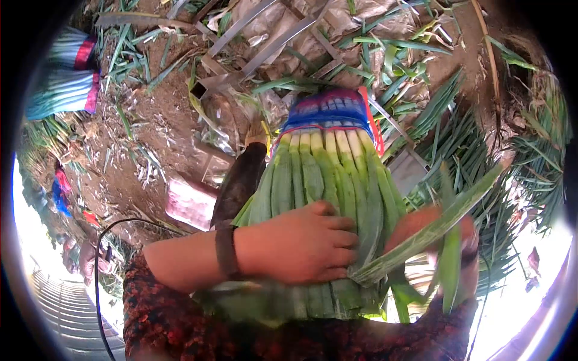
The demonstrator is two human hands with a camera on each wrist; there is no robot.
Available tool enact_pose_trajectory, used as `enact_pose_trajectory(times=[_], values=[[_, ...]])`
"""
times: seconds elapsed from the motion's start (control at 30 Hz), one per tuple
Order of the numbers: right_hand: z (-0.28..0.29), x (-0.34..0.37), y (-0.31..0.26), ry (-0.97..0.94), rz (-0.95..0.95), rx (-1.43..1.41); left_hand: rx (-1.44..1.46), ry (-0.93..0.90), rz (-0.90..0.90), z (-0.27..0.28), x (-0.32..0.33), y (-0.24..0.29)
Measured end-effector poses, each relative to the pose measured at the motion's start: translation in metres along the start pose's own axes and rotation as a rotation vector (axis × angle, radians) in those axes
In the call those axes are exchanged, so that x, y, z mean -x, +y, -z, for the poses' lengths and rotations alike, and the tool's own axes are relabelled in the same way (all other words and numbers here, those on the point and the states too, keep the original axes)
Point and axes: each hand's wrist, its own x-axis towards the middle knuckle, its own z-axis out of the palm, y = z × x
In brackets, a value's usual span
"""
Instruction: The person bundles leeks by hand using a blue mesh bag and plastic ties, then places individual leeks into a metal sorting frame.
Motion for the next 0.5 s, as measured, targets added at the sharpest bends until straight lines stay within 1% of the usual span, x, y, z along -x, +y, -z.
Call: enact_pose_trajectory(times=[0.07,0.13,0.17,0.23,0.3,0.33,0.37,0.4,0.47,0.5], values=[[0.031,-0.017,0.0,0.129,0.175,0.158,-0.021,-0.041,0.01,-0.002,-0.003,0.002],[0.074,-0.036,-0.005,0.416,-0.012,0.405,-0.034,-0.057,-0.005,-0.003,-0.004,0.003],[0.122,-0.048,0.009,0.42,-0.182,0.489,-0.04,-0.068,-0.012,-0.003,-0.004,0.002],[0.159,-0.082,0.047,0.654,-0.271,0.318,-0.041,-0.055,-0.012,-0.007,-0.003,0.0],[0.202,-0.088,0.101,0.522,-0.382,0.699,-0.039,-0.038,-0.01,-0.007,-0.002,0.0],[0.179,-0.094,0.098,0.403,-0.568,0.813,-0.041,-0.028,-0.007,-0.005,-0.001,0.0],[0.16,-0.102,0.088,0.315,-0.639,0.78,-0.045,-0.016,-0.004,-0.004,0.0,-0.002],[0.145,-0.108,0.075,0.223,-0.707,0.746,-0.027,0.048,-0.018,-0.006,0.001,-0.004],[0.115,-0.112,0.04,0.126,-0.787,0.557,0.02,0.164,-0.051,-0.012,0.002,-0.006],[0.107,-0.115,0.026,0.081,-0.82,0.462,0.022,0.171,-0.053,-0.011,0.001,-0.007]])
